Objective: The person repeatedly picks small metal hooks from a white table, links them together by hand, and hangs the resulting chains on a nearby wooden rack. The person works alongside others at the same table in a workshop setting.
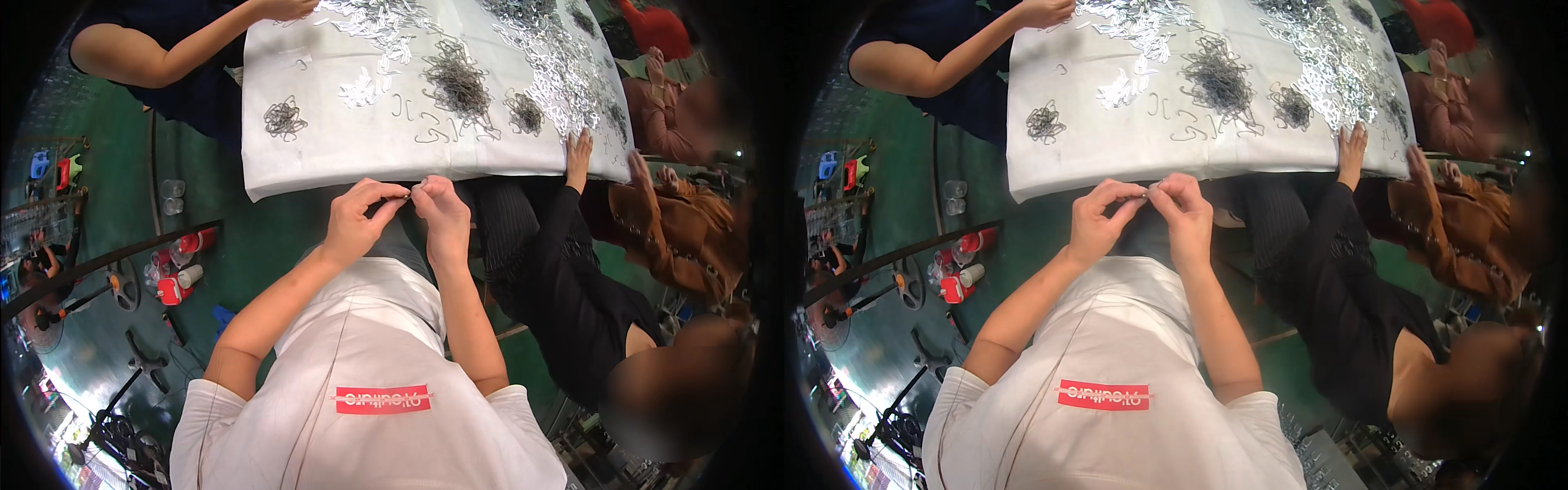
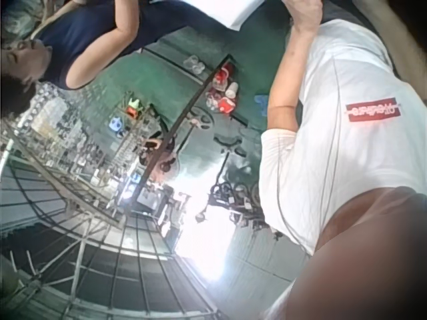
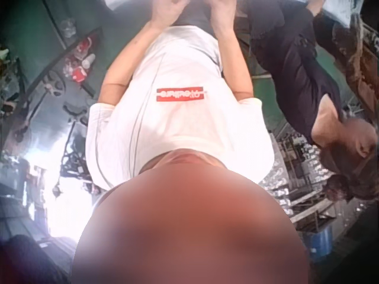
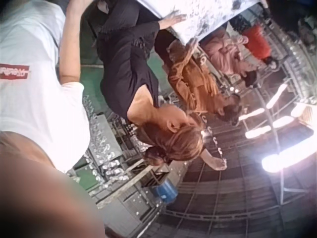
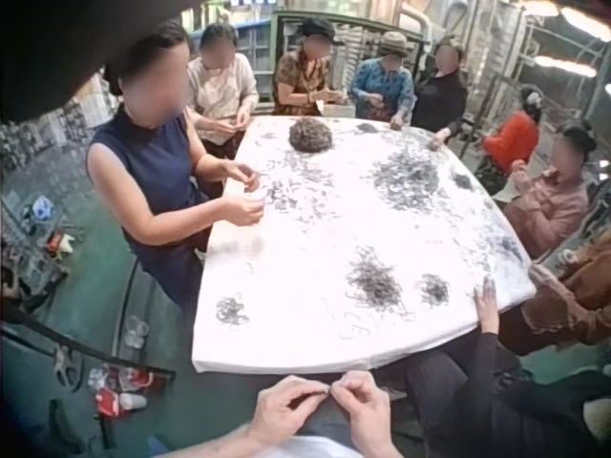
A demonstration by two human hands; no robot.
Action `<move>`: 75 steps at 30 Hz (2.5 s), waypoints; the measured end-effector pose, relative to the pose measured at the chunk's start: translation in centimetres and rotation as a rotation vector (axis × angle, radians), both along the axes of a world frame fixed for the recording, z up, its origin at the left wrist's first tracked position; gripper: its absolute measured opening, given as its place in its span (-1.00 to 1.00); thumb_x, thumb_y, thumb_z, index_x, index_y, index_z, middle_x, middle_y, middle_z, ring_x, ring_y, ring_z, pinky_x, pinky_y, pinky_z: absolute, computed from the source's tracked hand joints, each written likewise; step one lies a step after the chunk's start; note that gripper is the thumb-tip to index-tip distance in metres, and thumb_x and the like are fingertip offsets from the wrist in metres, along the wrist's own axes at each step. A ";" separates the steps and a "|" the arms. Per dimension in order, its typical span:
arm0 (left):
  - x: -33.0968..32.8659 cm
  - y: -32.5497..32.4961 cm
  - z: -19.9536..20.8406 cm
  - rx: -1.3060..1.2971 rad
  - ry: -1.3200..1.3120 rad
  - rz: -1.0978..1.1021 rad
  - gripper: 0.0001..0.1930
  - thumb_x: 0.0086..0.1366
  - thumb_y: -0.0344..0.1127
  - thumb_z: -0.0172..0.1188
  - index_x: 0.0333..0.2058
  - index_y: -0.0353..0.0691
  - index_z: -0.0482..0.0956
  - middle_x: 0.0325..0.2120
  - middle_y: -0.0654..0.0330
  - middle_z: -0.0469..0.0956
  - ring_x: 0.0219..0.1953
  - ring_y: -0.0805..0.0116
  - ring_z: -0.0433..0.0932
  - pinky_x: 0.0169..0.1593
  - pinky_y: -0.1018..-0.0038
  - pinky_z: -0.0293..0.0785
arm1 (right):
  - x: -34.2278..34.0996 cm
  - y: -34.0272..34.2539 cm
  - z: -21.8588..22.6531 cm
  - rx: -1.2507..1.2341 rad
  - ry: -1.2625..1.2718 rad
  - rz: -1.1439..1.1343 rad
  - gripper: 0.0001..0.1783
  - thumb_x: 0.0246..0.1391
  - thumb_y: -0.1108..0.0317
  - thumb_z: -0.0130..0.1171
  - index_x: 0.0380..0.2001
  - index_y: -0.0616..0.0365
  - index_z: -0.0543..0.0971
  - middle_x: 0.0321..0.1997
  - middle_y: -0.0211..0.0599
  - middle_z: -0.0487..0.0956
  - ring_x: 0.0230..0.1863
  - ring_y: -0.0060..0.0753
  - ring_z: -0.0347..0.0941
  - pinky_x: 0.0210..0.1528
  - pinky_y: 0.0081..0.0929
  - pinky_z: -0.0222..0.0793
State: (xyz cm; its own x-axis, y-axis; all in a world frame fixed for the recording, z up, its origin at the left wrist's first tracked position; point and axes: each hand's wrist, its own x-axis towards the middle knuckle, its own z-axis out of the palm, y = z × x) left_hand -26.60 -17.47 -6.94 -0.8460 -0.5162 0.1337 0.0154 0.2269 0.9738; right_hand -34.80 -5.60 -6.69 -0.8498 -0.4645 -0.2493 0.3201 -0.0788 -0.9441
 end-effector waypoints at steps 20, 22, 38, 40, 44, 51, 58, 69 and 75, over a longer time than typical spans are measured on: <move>-15.2 -11.4 -10.6 -0.771 -0.533 0.085 -0.84 -0.01 -0.35 0.33 -0.41 -0.19 0.58 -0.22 0.25 0.40 -0.05 0.26 0.27 -0.08 0.25 0.21 | -1.2 0.9 -2.2 -0.007 0.324 -0.014 -0.86 -0.16 0.65 0.28 -0.48 0.21 0.59 -0.27 -0.38 0.35 -0.30 -0.57 0.34 -0.31 -0.65 0.28; -14.9 -11.3 -10.0 -0.861 -0.395 0.110 -0.85 0.01 -0.39 0.31 -0.39 -0.22 0.57 -0.28 0.23 0.45 -0.13 0.23 0.35 -0.13 0.26 0.27 | -1.2 0.9 -2.1 0.025 0.343 0.023 -0.84 -0.15 0.69 0.24 -0.47 0.21 0.57 -0.25 -0.38 0.33 -0.28 -0.58 0.32 -0.25 -0.64 0.32; -3.9 -2.5 0.6 0.541 -0.242 -0.153 -0.85 0.18 -0.42 0.22 -0.28 -0.35 0.56 -0.41 0.23 0.59 -0.35 0.58 0.53 -0.24 0.65 0.45 | -0.1 0.4 -2.4 0.217 0.426 0.009 -0.89 -0.19 0.50 0.31 -0.48 0.15 0.62 -0.37 -0.41 0.40 -0.43 -0.57 0.33 -0.43 -0.64 0.24; -3.2 -2.2 0.8 0.514 -0.225 -0.152 -0.85 0.18 -0.42 0.22 -0.29 -0.35 0.57 -0.41 0.23 0.59 -0.35 0.58 0.53 -0.24 0.64 0.46 | 0.0 0.4 -2.4 0.221 0.438 0.019 -0.89 -0.19 0.49 0.31 -0.48 0.15 0.62 -0.37 -0.42 0.40 -0.43 -0.57 0.33 -0.43 -0.64 0.25; -2.3 -1.8 0.5 0.485 -0.215 -0.153 -0.86 0.19 -0.47 0.19 -0.27 -0.37 0.53 -0.37 0.22 0.58 -0.29 0.55 0.53 -0.18 0.63 0.45 | 0.2 0.4 -2.3 0.240 0.463 0.052 -0.88 -0.19 0.48 0.32 -0.47 0.15 0.62 -0.38 -0.44 0.40 -0.42 -0.57 0.33 -0.42 -0.62 0.24; -1.2 -1.5 -0.7 0.260 -0.084 -0.109 -0.90 0.12 -0.47 0.22 -0.35 -0.29 0.60 -0.34 0.24 0.57 -0.34 0.51 0.52 -0.31 0.61 0.42 | -0.5 1.1 -3.1 0.261 0.480 0.193 -0.83 -0.16 0.43 0.33 -0.39 0.13 0.62 -0.37 -0.45 0.43 -0.38 -0.58 0.35 -0.39 -0.60 0.25; 0.0 -1.1 -1.7 0.265 -0.082 -0.060 -0.90 0.13 -0.56 0.19 -0.35 -0.31 0.58 -0.29 0.21 0.51 -0.36 0.51 0.51 -0.38 0.62 0.47 | -9.7 -1.9 -6.3 0.555 0.504 0.272 -0.77 -0.04 0.32 0.23 -0.29 0.16 0.61 -0.35 -0.24 0.58 -0.39 -0.34 0.49 -0.28 -0.44 0.39; 1.1 -0.4 -1.3 0.259 -0.054 0.073 -0.89 0.09 -0.54 0.24 -0.36 -0.26 0.61 -0.35 0.24 0.57 -0.39 0.52 0.48 -0.34 0.61 0.41 | -15.7 -12.1 -9.8 1.282 0.668 0.497 -0.71 0.00 0.22 0.14 -0.37 0.26 0.60 -0.30 -0.04 0.60 -0.18 -0.08 0.54 -0.16 -0.23 0.42; 1.4 -0.6 -1.7 0.234 -0.047 0.075 -0.89 0.08 -0.52 0.24 -0.36 -0.25 0.61 -0.39 0.24 0.59 -0.47 0.52 0.47 -0.38 0.60 0.41 | -13.4 -7.3 -7.8 0.627 0.315 0.428 -0.79 0.10 0.33 0.08 -0.34 0.30 0.49 -0.37 -0.17 0.55 -0.37 -0.34 0.48 -0.31 -0.44 0.41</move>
